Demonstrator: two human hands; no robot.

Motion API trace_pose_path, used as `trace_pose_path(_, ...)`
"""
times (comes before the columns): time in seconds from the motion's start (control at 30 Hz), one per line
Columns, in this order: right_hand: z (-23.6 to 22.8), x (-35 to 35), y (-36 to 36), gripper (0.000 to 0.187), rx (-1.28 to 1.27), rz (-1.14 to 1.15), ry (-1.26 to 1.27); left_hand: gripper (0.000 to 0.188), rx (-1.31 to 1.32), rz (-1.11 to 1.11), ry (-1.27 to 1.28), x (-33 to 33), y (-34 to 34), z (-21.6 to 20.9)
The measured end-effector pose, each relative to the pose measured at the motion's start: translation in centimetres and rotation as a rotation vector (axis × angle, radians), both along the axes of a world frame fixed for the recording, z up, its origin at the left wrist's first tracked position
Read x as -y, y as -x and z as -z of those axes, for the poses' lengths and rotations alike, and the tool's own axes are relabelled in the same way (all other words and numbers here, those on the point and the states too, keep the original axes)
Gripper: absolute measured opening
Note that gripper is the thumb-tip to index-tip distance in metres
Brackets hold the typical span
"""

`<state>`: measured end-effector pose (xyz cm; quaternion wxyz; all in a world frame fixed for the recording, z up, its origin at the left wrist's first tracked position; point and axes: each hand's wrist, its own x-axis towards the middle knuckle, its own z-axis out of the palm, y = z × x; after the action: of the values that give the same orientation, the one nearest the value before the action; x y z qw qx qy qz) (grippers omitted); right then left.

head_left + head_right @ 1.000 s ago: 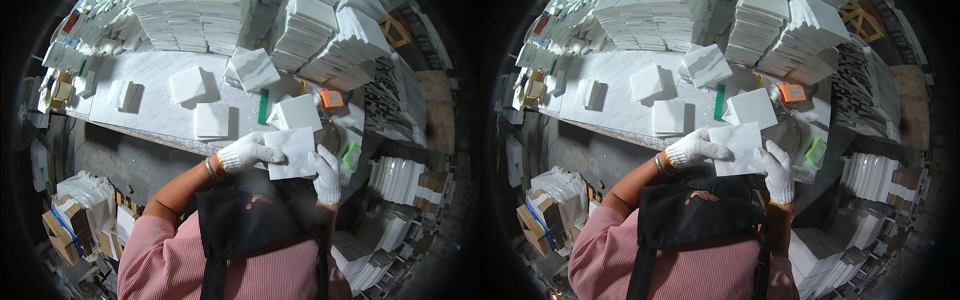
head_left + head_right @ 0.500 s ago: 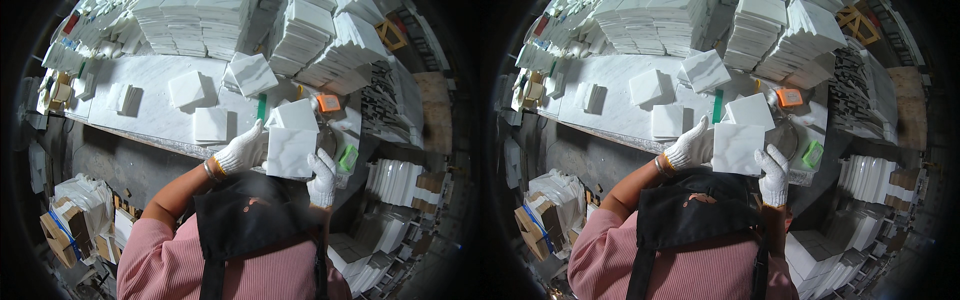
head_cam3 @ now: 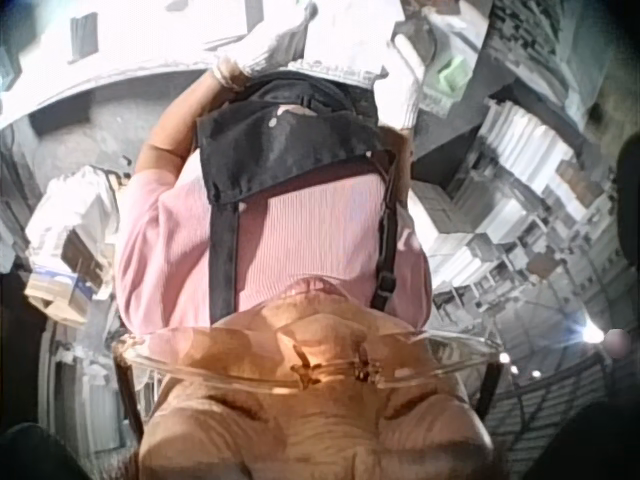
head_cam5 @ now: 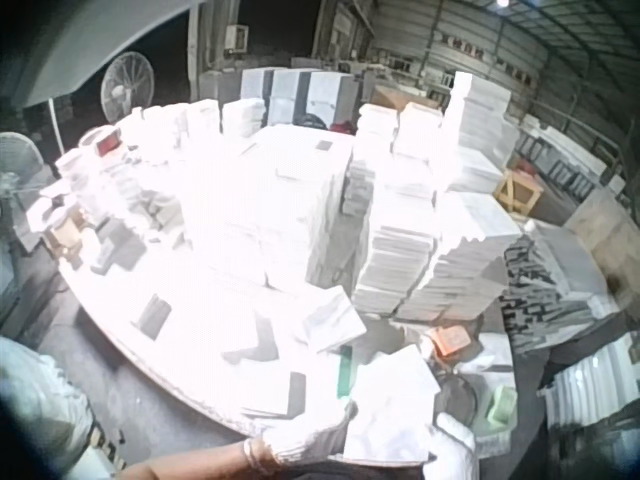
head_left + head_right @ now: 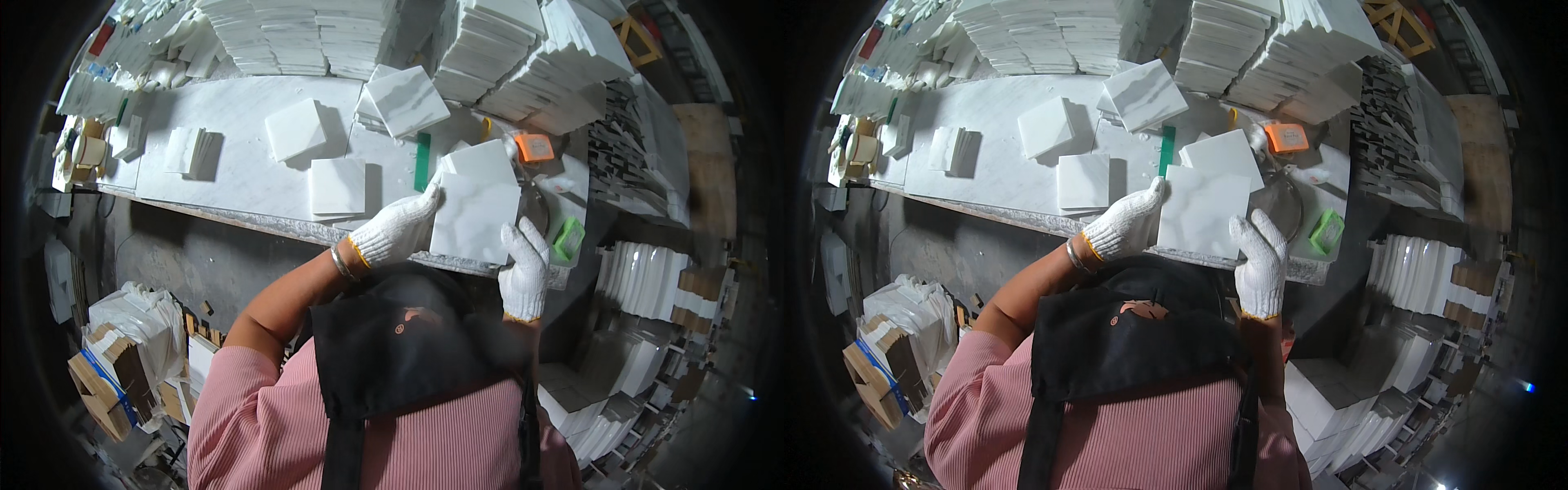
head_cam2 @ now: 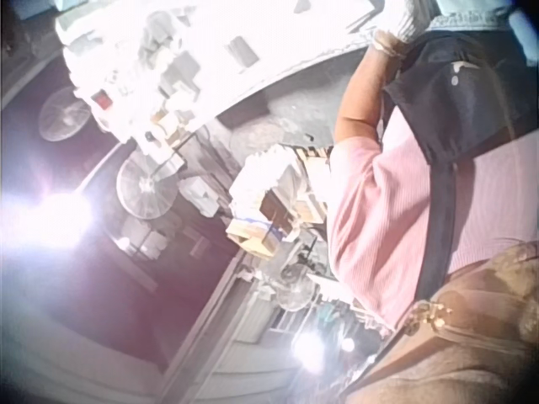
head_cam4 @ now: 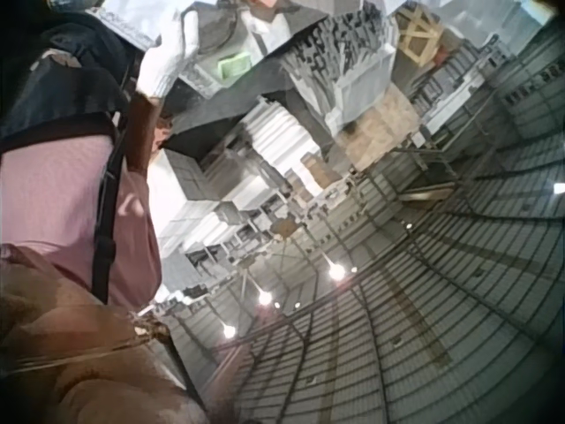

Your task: The person repeatedly picks up small white rectangular tiles from a table, rubs their edges with a green sanding block, and places them back on the table. The person wears white gloves and a pink shirt while working in a warehouse-like area with stacks of tiles.

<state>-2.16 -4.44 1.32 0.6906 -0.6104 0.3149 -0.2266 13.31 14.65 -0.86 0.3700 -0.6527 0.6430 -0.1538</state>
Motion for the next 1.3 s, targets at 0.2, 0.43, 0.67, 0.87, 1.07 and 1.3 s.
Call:
trace_pose_path(0.2,-1.2,0.0,-1.3,0.032,-0.033,-0.058,0.012,0.037,-1.734,-0.196,0.805,-0.6,0.6,3.1)
trace_pose_path(0.43,-1.2,0.2,-1.8,0.031,-0.069,-0.048,0.187,0.034,-3.165,-0.920,0.782,-1.2,0.5,0.0)
trace_pose_path(0.67,-3.1,-0.3,-2.3,0.030,-0.003,0.066,-0.169,0.062,-3.170,-0.809,0.625,-1.4,-0.5,0.6)
trace_pose_path(0.87,-3.1,-1.1,-2.5,0.033,-0.034,-0.048,-0.294,0.054,-3.188,-0.819,0.936,-0.3,-1.0,-1.4)
trace_pose_path(1.07,-3.6,-0.6,-3.0,0.033,-0.021,-0.226,-0.220,0.044,-2.943,-0.903,0.984,-0.4,-0.6,-1.0)
trace_pose_path(1.3,-2.9,-0.2,-3.9,0.047,-0.025,-0.192,-0.098,0.046,-3.083,-0.947,1.034,-0.6,-0.7,-2.8)
